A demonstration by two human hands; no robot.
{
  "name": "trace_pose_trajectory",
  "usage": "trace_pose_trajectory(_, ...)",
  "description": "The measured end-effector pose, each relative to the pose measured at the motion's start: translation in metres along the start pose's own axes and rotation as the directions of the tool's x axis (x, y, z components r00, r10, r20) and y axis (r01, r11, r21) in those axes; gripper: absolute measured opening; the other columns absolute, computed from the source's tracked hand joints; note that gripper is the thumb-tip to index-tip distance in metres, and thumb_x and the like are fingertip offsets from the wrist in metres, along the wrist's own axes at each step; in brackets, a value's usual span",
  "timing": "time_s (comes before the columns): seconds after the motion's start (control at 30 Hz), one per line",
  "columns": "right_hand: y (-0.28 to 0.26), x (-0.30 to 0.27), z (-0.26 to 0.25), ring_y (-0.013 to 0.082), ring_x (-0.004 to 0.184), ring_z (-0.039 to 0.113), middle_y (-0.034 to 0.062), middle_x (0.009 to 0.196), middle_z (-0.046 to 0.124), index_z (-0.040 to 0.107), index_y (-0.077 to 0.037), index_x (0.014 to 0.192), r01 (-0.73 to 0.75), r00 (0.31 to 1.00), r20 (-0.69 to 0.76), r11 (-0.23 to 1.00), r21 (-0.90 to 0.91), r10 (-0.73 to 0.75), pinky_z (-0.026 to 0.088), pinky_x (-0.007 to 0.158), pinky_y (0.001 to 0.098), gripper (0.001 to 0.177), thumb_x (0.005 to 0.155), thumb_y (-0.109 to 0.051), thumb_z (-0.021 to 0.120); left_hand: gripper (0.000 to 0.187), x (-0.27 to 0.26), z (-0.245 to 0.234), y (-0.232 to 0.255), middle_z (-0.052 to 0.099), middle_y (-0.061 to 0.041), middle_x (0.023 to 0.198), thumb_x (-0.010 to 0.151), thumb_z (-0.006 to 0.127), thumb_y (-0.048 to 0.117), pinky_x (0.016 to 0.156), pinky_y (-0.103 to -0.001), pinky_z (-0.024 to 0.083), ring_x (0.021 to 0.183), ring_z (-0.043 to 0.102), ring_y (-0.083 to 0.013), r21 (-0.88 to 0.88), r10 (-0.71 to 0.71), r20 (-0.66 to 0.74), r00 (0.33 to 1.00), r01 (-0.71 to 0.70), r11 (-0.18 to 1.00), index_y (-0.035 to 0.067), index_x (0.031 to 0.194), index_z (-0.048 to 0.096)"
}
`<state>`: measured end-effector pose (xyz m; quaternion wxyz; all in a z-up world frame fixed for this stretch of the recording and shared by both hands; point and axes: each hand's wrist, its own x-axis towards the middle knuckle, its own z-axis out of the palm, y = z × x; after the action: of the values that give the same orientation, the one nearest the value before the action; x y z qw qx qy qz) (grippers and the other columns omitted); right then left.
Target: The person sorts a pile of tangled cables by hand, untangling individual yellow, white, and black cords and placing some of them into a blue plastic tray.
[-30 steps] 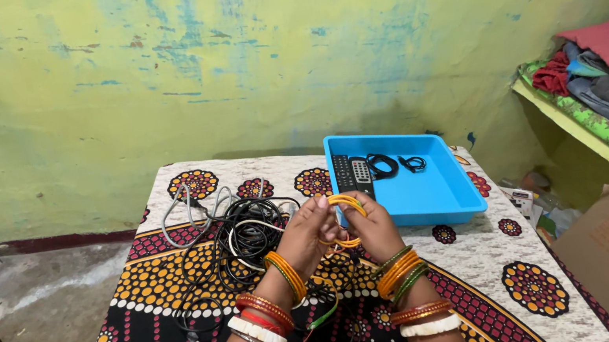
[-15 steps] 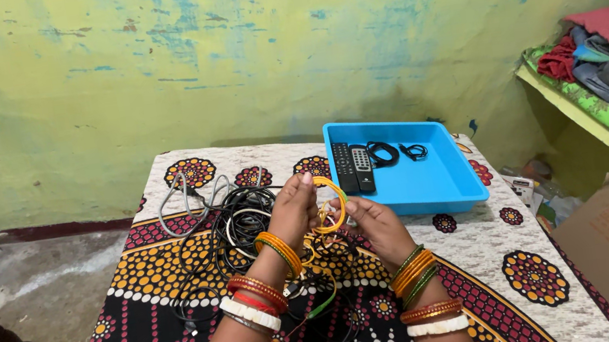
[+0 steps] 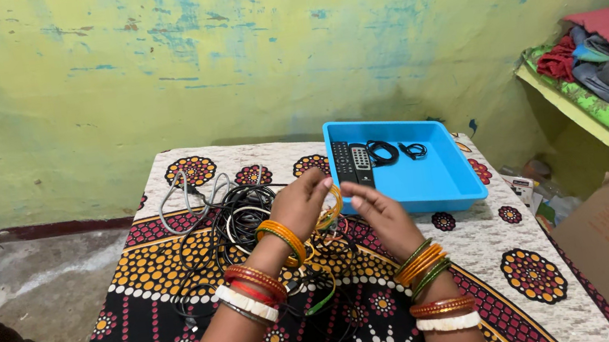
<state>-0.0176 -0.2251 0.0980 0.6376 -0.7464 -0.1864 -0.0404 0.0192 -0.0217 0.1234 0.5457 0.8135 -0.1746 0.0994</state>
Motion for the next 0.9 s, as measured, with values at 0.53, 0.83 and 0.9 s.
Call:
trace_pose_trajectory(0.53, -0.055, 0.006, -0.008, 0.0045, 0.069, 0.056, -0.0033, 0.081, 0.063, 0.070, -0.004, 0.113, 0.030, 0.973, -0.226, 0.993, -0.116, -0.056, 0.049, 0.064, 0.0221, 0.030, 0.107, -0.027, 0.052, 0.041, -0.005, -0.026, -0.004, 0.069, -0.006, 0.084, 0.108, 0.044, 0.044, 0.073, -0.031, 0.053, 0.078, 0.066, -0.0175, -0.102, 0.082, 0.217, 0.973, -0.061, 0.993, 0.009, 0.108, 0.066)
trace_pose_trajectory(0.83, -0.029, 0.008, -0.025, 0.0066, 0.070, 0.055, -0.0023, 0.083, 0.062, 0.066, -0.006, 0.112, 0.059, 0.935, -0.347, 0.933, 0.355, 0.074, 0.051, 0.065, 0.0245, 0.027, 0.107, -0.028, 0.052, 0.033, -0.007, -0.003, -0.034, 0.066, -0.005, 0.092, 0.104, 0.057, 0.035, 0.078, -0.035, 0.052, 0.088, 0.062, -0.0159, -0.278, 0.111, 0.197, 0.974, -0.053, 0.959, 0.003, 0.101, 0.063)
trace_pose_trajectory(0.9, -0.015, 0.008, -0.015, 0.0064, 0.069, 0.054, -0.0023, 0.083, 0.062, 0.066, -0.006, 0.112, 0.011, 0.930, -0.344, 0.923, 0.384, 0.132, 0.051, 0.065, 0.0248, 0.026, 0.106, -0.028, 0.052, 0.030, -0.005, 0.004, -0.034, 0.068, -0.004, 0.102, 0.100, 0.060, 0.033, 0.084, -0.034, 0.052, 0.098, 0.063, -0.0141, -0.340, 0.148, 0.198, 0.969, -0.074, 0.938, 0.003, 0.107, 0.060)
